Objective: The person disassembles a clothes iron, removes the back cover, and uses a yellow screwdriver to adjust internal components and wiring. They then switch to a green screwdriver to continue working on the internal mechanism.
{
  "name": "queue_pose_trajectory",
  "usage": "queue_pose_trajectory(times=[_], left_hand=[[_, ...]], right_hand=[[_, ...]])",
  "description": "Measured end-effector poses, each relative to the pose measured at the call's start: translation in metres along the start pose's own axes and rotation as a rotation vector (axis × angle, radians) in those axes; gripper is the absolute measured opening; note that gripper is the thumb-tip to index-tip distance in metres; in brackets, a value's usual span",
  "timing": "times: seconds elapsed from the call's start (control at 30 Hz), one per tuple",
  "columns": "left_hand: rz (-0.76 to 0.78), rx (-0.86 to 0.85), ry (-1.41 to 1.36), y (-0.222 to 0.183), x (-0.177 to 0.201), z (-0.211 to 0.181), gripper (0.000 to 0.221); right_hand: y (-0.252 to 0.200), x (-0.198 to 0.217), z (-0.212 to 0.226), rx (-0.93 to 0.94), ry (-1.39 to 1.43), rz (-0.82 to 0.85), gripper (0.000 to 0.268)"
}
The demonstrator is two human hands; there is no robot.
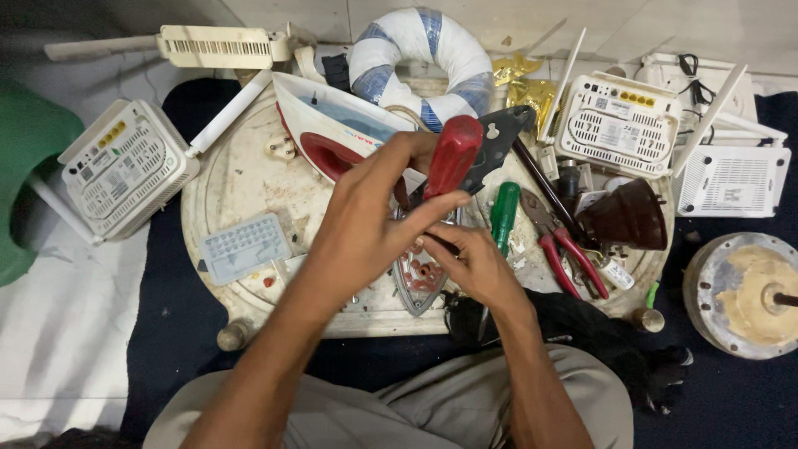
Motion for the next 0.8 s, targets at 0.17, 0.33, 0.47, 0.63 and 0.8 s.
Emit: queue_pose_trajectory(times=[0.17, 0.33, 0.47, 0.63, 0.8], left_hand=[[0.216, 0.372, -0.293, -0.002, -0.002, 0.026, 0.048], [0.202, 0.274, -0.156, 0.0, -0.008, 0.017, 0.04], [0.152, 0.202, -0.237, -0.005, -0.009, 0.008, 0.042], [0.136, 0.261, -0.183, -0.005, -0.011, 0.01, 0.045], [0.175, 0.276, -0.146, -0.004, -0.013, 0.012, 0.049]], right_hand=[[0.001, -0.002, -0.002, -0.013, -0.038, 0.001, 0.027], [-0.001, 0.0, -0.01, -0.013, 0.087, 0.009, 0.028], [-0.004, 0.001, -0.022, -0.063, 0.265, 0.016, 0.024], [-0.008, 0.004, -0.03, -0.152, 0.208, 0.027, 0.028], [-0.014, 0.011, -0.028, -0.196, 0.155, 0.034, 0.029]])
Point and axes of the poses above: each hand's wrist, its own y-axis towards the middle knuckle, its own x-axis out of the back of the hand, z = x × y, the point moved 7 cm from there along y, towards the middle knuckle, and after that the axes turned 5 degrees about -y, right-handed, at the moved point
